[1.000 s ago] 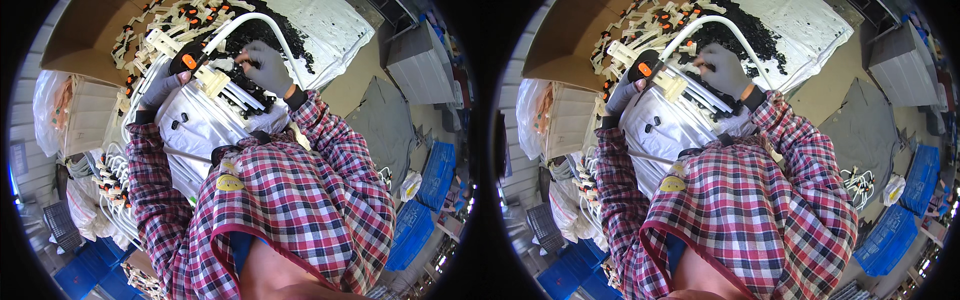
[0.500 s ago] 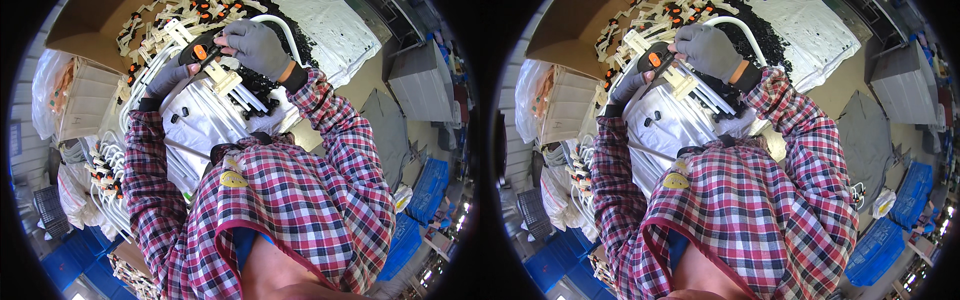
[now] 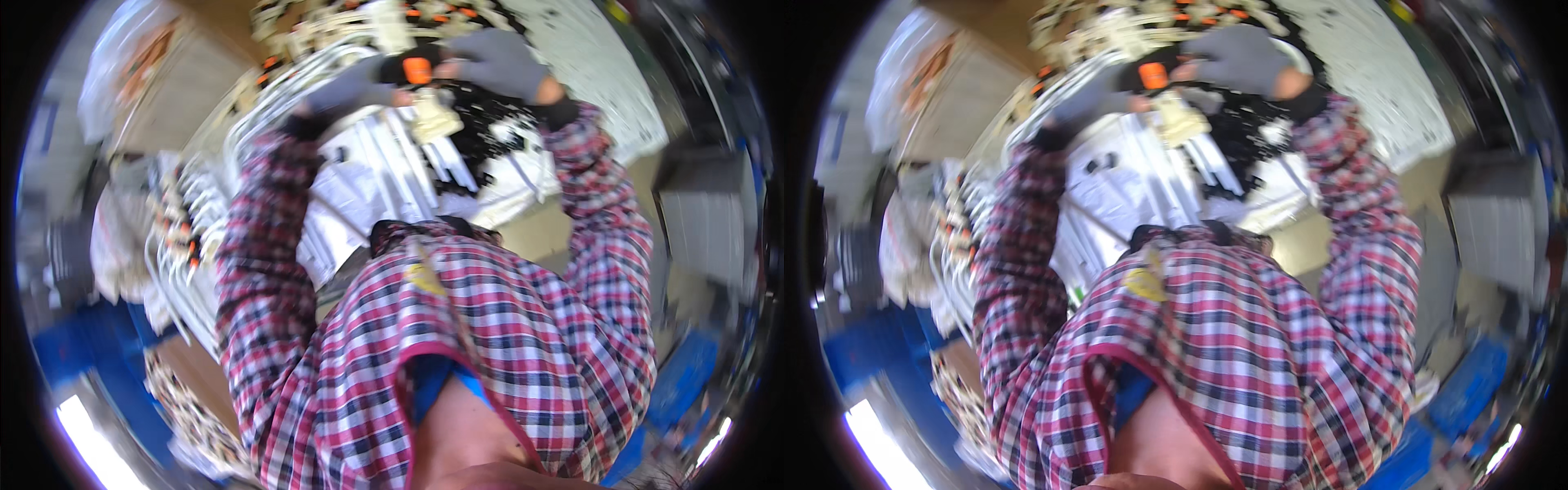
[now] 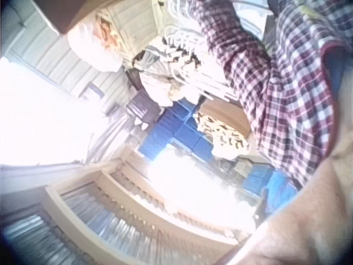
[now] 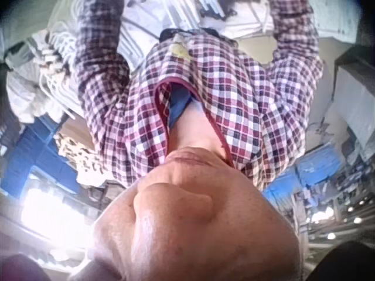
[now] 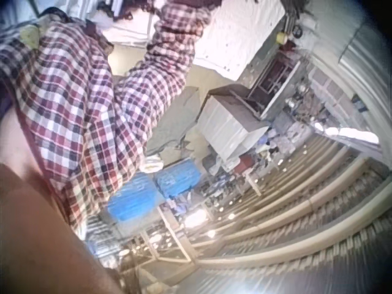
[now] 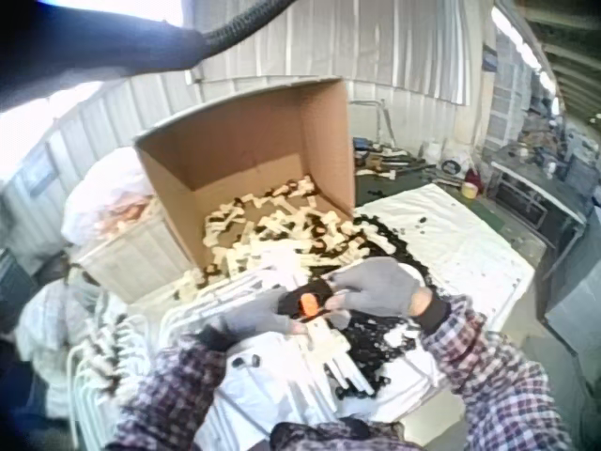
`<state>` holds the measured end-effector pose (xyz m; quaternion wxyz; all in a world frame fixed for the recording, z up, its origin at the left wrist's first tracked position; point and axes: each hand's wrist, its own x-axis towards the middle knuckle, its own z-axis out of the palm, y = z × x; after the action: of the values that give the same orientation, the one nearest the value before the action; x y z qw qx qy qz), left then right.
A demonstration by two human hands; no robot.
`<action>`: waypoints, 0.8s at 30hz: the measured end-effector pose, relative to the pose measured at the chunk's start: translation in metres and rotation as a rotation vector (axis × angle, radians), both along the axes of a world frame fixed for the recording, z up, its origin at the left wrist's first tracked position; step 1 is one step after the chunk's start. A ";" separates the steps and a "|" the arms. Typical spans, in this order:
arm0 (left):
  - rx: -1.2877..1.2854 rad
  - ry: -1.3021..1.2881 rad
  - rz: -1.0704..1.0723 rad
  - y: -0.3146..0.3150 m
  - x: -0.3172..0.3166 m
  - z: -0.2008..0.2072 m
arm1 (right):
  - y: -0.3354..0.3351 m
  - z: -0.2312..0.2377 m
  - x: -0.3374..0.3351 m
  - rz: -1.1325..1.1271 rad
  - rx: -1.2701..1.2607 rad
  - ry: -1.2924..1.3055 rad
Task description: The person assembles white metal frame components by inserting black plastic connectors into the frame ends. The person repeatedly picks up frame pieces and connectors, aligns them, and secures them together. Completed frames are stacked on a nearby surface.
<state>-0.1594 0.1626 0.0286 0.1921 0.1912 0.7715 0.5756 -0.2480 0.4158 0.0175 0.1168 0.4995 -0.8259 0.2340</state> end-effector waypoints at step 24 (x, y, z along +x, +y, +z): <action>-0.503 1.445 1.312 0.001 0.168 0.018 | -0.088 -0.108 0.097 0.067 -0.276 -1.315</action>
<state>0.0084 0.1632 0.0470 -0.6416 -0.0143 0.7550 0.1344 -0.1512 0.3277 -0.0903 -0.3552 0.2589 -0.6714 0.5967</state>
